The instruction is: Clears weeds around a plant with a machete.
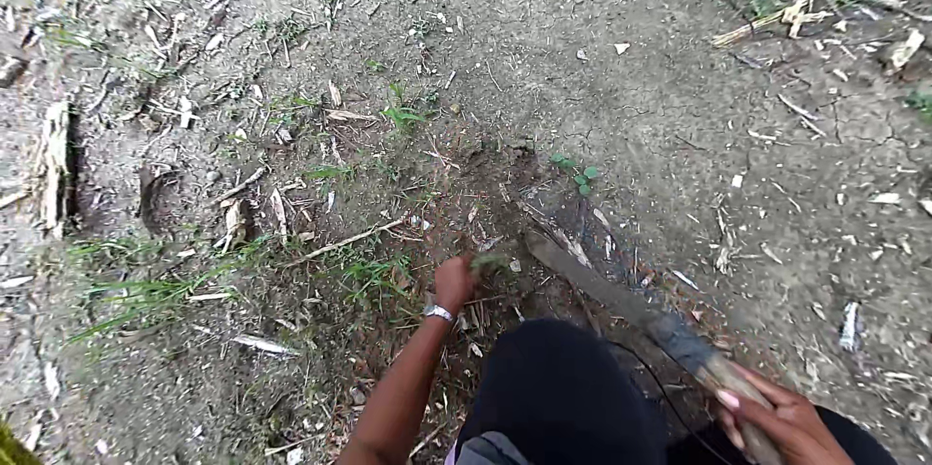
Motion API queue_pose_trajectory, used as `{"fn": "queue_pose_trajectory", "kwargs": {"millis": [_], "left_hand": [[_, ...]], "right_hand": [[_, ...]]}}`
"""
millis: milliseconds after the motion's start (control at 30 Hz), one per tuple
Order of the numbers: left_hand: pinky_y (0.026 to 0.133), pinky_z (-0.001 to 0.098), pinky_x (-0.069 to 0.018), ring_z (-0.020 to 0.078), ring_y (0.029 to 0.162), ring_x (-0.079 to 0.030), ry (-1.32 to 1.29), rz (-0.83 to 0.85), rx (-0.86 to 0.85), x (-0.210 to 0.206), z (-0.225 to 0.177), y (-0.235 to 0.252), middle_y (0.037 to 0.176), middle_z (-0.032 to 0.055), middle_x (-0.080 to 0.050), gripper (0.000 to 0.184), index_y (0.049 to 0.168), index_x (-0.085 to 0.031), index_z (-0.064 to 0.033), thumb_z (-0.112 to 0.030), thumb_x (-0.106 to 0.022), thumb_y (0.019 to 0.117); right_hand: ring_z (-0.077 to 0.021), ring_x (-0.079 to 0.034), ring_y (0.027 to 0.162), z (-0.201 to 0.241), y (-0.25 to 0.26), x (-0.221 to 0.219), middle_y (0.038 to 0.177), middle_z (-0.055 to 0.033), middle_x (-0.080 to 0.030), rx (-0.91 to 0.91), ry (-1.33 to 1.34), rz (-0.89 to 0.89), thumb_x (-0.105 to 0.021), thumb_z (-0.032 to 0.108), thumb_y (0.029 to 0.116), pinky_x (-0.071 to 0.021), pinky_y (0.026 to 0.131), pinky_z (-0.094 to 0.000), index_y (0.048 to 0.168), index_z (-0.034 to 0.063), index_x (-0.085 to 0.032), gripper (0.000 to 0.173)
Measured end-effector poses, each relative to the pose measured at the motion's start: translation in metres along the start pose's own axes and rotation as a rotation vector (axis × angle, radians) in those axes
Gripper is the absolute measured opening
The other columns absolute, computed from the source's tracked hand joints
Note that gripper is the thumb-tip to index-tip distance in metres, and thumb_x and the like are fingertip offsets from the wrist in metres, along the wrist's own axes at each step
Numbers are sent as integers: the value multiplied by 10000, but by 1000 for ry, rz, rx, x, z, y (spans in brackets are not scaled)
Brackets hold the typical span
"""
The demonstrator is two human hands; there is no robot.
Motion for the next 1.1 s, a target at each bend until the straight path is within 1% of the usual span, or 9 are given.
{"fn": "queue_pose_trajectory", "kwargs": {"millis": [133, 233, 300, 400, 533, 667, 767, 967, 1100], "left_hand": [[987, 650, -502, 464, 1113, -679, -126, -342, 64, 79, 14, 11, 1150, 283, -709, 308, 1257, -671, 35, -143, -548, 1037], [931, 687, -528, 476, 1190, -648, 65, -404, -48, 115, -14, 34, 1538, 188, -527, 412, 1399, -617, -43, -68, -597, 988], [894, 709, -527, 555, 1206, -609, 152, -377, 38, 129, -22, 53, 1622, 264, -382, 559, 1534, -486, -66, -66, -581, 983], [946, 721, -504, 602, 1229, -565, 132, -279, 272, 131, 9, 68, 1458, 393, -481, 606, 1538, -401, 17, -107, -614, 985], [936, 678, -529, 501, 1180, -651, 70, -214, 302, 99, 29, 67, 1275, 312, -658, 390, 1361, -575, 38, -186, -516, 1048], [808, 697, -548, 501, 1021, -697, 7, -286, 145, 74, 21, 33, 1082, 282, -717, 272, 1212, -666, -15, -188, -612, 1009], [847, 709, -539, 529, 1081, -662, -28, -393, 162, 92, 63, 0, 1194, 314, -669, 311, 1286, -646, -39, -177, -617, 1009], [844, 753, -507, 563, 1083, -654, -28, -335, 376, 129, 145, -39, 1132, 349, -678, 320, 1285, -634, 6, -178, -547, 1039], [919, 732, -497, 518, 1147, -655, 77, -94, 403, 100, 121, -17, 1161, 320, -695, 664, 1166, -696, 37, -587, -501, 1046]], "right_hand": [[-112, -600, 473, -22, 25, -25, 661, -7, -655, -144, 146, 90, -617, 196, 892, -521, 418, -268, 1192, 110, -643, 314], [-108, -573, 482, -7, 92, -113, 699, -35, -634, -172, 92, 128, -591, 196, 943, -502, 420, -261, 1257, 37, -604, 352], [-129, -579, 490, 6, 129, -163, 697, -65, -635, -130, 45, 152, -577, 125, 1015, -507, 434, -274, 1289, -9, -583, 305], [-110, -599, 508, 22, 132, -183, 703, -51, -656, 12, -78, 165, -626, 77, 977, -535, 476, -264, 1348, -50, -556, 398], [-14, -588, 545, 39, 95, -154, 765, 14, -661, 112, -276, 114, -674, 86, 879, -536, 542, -197, 1347, -94, -548, 517], [-81, -609, 496, 9, 62, -90, 660, 30, -663, -71, -111, 165, -545, 42, 905, -546, 476, -250, 1242, 33, -605, 342], [-118, -620, 503, 6, 52, -68, 683, 4, -689, -107, -26, 311, -627, 148, 912, -547, 464, -286, 1147, 155, -698, 245], [-65, -592, 531, 21, 97, -211, 743, 0, -664, -80, -281, 377, -660, 128, 936, -538, 522, -238, 1271, -26, -621, 371], [16, -629, 609, 12, 102, -234, 794, 36, -708, 44, -260, 364, -690, 57, 888, -560, 619, -179, 1249, -81, -617, 394]]}}
Point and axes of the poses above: each hand's wrist, its own y-axis towards the middle knuckle, its own x-axis out of the back of the hand, z = x × y, the point moved 10 cm from there along y, towards the middle knuckle
